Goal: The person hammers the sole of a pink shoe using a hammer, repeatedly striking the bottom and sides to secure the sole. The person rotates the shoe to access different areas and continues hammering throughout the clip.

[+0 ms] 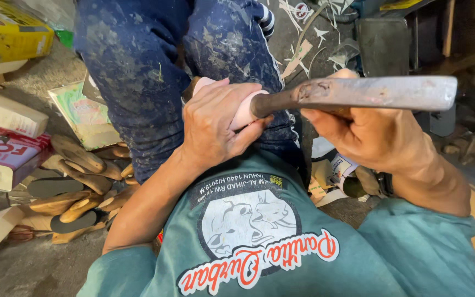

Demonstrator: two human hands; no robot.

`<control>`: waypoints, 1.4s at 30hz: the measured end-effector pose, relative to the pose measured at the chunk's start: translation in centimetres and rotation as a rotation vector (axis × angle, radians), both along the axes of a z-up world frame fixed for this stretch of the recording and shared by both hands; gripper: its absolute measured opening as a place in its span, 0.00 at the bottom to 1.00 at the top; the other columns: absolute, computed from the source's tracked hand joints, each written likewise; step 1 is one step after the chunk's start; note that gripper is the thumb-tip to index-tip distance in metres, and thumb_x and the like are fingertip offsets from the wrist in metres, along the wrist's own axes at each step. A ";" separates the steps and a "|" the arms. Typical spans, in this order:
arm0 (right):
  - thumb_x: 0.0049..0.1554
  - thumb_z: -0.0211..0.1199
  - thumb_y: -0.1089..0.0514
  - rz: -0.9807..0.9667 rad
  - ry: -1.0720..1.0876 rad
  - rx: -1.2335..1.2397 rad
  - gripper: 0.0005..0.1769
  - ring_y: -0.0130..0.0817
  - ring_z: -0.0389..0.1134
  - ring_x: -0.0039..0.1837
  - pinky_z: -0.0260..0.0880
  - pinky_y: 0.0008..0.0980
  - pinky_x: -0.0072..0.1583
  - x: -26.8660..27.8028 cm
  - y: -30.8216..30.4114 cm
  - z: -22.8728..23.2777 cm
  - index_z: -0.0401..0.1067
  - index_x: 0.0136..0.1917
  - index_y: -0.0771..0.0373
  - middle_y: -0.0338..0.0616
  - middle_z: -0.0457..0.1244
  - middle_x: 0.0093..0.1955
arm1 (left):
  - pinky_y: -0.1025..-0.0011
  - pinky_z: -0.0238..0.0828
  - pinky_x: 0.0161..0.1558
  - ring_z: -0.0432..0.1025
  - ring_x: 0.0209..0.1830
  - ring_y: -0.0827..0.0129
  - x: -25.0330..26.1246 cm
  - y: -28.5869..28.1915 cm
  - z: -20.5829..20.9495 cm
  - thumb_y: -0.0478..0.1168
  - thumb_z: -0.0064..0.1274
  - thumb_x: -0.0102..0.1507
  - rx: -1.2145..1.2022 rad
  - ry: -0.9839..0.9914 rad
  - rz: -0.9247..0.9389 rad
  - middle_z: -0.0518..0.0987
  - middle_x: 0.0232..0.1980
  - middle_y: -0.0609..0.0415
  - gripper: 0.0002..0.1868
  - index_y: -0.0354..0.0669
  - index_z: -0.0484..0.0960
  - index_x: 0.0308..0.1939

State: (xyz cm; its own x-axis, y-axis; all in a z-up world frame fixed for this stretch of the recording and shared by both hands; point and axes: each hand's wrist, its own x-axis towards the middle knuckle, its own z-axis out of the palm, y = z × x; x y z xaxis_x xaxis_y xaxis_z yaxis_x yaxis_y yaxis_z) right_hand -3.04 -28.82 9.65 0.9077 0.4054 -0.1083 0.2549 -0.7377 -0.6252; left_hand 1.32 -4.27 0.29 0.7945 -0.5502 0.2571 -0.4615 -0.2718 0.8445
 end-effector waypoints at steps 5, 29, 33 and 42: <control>0.69 0.62 0.67 -0.381 -0.198 -0.002 0.11 0.54 0.69 0.51 0.69 0.53 0.61 -3.0 -1.0 -1.8 0.69 0.61 0.78 0.59 0.67 0.50 | 0.54 0.73 0.56 0.80 0.42 0.55 0.4 0.3 -0.2 0.50 0.59 0.66 -0.031 -0.013 0.000 0.84 0.46 0.50 0.19 0.39 0.81 0.51; 0.62 0.57 0.46 -0.122 -0.189 -0.018 0.20 0.46 0.69 0.45 0.66 0.46 0.47 -3.0 1.2 2.0 0.73 0.47 0.67 0.53 0.68 0.51 | 0.51 0.69 0.69 0.79 0.56 0.51 -2.1 4.1 0.9 0.48 0.52 0.69 -0.262 0.168 0.009 0.81 0.58 0.43 0.23 0.33 0.75 0.59; 0.64 0.55 0.62 0.158 -0.126 0.068 0.08 0.37 0.69 0.41 0.67 0.37 0.42 1.6 4.0 3.1 0.75 0.48 0.65 0.43 0.69 0.48 | 0.51 0.68 0.70 0.78 0.55 0.52 -1.8 4.3 0.8 0.42 0.53 0.68 -0.275 0.203 -0.003 0.81 0.58 0.44 0.19 0.35 0.75 0.60; 0.67 0.58 0.50 0.148 -0.091 -0.160 0.14 0.43 0.65 0.38 0.64 0.43 0.39 3.0 3.9 2.5 0.75 0.59 0.60 0.40 0.67 0.49 | 0.50 0.71 0.66 0.77 0.52 0.48 -1.7 4.5 0.3 0.43 0.50 0.66 -0.315 0.180 0.000 0.80 0.53 0.39 0.20 0.30 0.74 0.55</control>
